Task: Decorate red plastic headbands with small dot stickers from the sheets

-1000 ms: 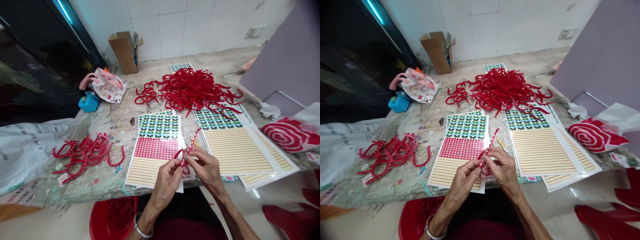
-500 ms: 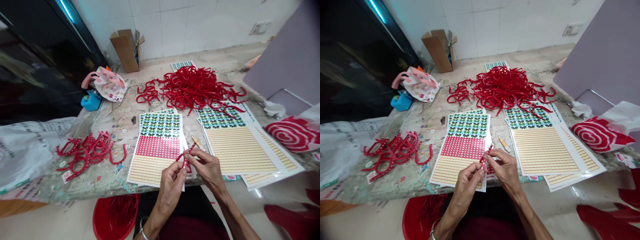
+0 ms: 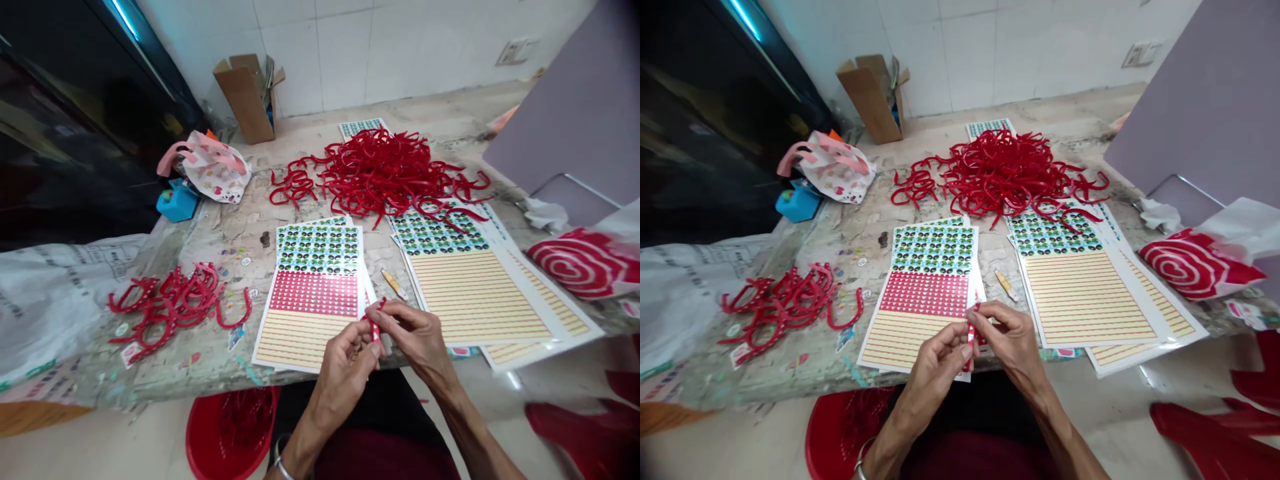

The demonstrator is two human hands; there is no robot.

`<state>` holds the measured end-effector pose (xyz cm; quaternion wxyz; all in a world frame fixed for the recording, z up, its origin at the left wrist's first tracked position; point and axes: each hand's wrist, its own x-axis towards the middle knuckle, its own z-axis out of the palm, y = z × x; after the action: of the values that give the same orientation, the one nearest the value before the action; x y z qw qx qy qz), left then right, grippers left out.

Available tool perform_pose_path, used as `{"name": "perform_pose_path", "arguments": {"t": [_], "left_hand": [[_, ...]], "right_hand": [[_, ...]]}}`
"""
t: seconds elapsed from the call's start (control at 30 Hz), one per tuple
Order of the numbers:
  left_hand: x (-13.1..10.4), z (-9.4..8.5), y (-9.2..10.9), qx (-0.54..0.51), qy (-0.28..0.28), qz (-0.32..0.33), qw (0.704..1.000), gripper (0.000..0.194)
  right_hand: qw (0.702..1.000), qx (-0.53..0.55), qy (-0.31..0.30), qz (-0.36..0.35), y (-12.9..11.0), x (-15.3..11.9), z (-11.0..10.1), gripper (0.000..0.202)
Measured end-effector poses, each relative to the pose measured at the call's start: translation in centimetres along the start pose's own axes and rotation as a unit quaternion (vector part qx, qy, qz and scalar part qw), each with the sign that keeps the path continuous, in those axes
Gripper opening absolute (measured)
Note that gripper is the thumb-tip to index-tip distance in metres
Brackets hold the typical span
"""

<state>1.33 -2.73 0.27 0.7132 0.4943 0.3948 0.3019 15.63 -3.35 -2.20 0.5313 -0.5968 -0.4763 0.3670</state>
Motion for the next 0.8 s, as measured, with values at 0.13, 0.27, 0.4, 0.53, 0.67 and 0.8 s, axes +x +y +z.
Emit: {"name": "perform_pose_path", "arguments": {"t": [0.13,0.27,0.4,0.53,0.67,0.8], "left_hand": [[0.3,0.4,0.6,-0.027,-0.013,-0.021,0.999,0.021],[-0.1,0.7,0.6,-0.016,-0.004,-0.025,1.000,0.022],[-0.5,1.0,0.2,0.050,0.036,0.016,0.998,0.020],[-0.5,1.3,-0.5,0.147,0.083,0.061,0.984,0.020],[-0.4,1.5,-1.4,0.210,0.109,0.096,0.967,0.020],[-0.5,1.7,-1.6,0.248,0.108,0.095,0.958,0.020]], "right_hand": [[0.997,-0.035,0.025,-0.064,-0.5,-0.4,0.0,0.006],[0.997,-0.048,0.037,-0.057,-0.5,-0.5,0.0,0.008],[0.988,-0.096,0.075,-0.100,-0.8,-0.9,0.2,0.009],[0.970,-0.138,0.125,-0.158,-1.1,-1.3,0.5,0.007],[0.963,-0.156,0.132,-0.174,-1.6,-1.9,0.3,0.011],[0.954,-0.175,0.130,-0.206,-2.3,-2.6,-0.1,0.018]]}}
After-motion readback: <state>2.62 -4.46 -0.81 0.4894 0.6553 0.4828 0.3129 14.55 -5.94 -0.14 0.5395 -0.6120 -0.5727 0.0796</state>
